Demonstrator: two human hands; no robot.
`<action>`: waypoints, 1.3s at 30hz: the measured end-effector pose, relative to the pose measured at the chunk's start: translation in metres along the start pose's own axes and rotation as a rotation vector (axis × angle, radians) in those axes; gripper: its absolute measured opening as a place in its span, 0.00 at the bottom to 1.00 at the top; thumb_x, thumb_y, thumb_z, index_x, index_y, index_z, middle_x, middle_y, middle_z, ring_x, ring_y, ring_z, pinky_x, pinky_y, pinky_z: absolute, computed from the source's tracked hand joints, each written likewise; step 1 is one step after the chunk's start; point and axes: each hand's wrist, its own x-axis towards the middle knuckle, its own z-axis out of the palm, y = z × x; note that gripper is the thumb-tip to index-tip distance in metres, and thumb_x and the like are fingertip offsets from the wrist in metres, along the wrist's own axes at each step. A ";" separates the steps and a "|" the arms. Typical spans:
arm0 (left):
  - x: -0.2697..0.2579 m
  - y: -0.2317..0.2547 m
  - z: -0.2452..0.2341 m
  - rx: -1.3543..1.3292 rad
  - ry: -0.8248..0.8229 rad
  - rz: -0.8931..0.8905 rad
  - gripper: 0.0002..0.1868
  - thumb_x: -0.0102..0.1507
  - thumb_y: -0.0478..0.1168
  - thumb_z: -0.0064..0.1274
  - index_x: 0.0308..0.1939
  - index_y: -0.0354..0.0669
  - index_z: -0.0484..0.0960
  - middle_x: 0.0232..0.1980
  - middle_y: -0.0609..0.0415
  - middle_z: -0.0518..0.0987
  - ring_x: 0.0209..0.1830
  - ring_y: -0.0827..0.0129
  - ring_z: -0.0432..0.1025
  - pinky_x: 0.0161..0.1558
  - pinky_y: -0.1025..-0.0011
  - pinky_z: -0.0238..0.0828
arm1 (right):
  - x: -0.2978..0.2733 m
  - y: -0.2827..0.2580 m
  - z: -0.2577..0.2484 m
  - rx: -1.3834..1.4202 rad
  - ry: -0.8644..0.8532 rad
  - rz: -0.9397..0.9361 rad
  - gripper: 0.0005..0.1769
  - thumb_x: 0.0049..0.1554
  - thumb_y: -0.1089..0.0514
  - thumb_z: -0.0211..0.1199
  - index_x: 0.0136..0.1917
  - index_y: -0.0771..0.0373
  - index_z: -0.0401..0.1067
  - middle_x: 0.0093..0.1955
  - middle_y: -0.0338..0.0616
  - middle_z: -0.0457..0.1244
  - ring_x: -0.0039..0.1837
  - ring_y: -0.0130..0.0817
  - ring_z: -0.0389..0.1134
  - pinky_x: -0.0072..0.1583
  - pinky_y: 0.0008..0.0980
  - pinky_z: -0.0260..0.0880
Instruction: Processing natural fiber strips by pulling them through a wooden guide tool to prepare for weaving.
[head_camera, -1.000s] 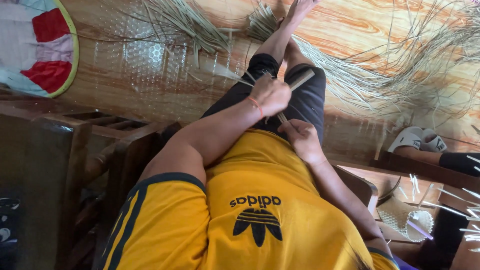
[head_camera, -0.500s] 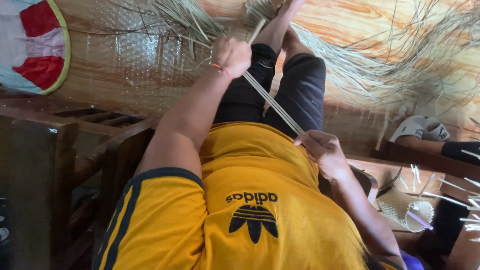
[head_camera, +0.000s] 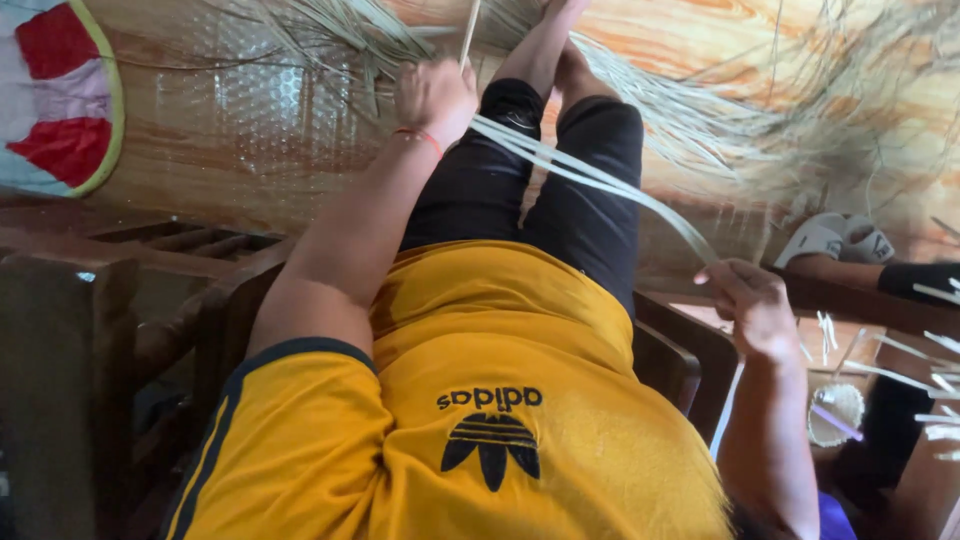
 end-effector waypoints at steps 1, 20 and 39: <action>0.006 0.011 0.004 -0.087 0.257 0.026 0.16 0.63 0.47 0.50 0.31 0.41 0.88 0.30 0.41 0.83 0.26 0.40 0.74 0.29 0.48 0.73 | 0.006 0.000 -0.009 0.300 0.098 0.344 0.11 0.69 0.59 0.55 0.49 0.64 0.76 0.29 0.30 0.52 0.30 0.18 0.47 0.34 0.19 0.47; -0.072 0.165 -0.117 -0.474 -0.635 0.308 0.33 0.62 0.58 0.36 0.35 0.31 0.87 0.40 0.36 0.86 0.51 0.39 0.78 0.54 0.41 0.70 | 0.063 -0.085 0.093 0.233 -0.119 0.295 0.14 0.70 0.58 0.49 0.59 0.65 0.74 0.21 0.33 0.47 0.23 0.13 0.48 0.30 0.13 0.46; -0.099 0.177 -0.050 -0.235 -0.362 0.641 0.28 0.68 0.55 0.35 0.23 0.48 0.82 0.22 0.53 0.81 0.31 0.53 0.81 0.45 0.55 0.71 | 0.068 -0.061 0.119 -0.058 -0.098 0.268 0.22 0.68 0.55 0.56 0.31 0.56 0.71 0.22 0.30 0.53 0.28 0.18 0.48 0.33 0.19 0.51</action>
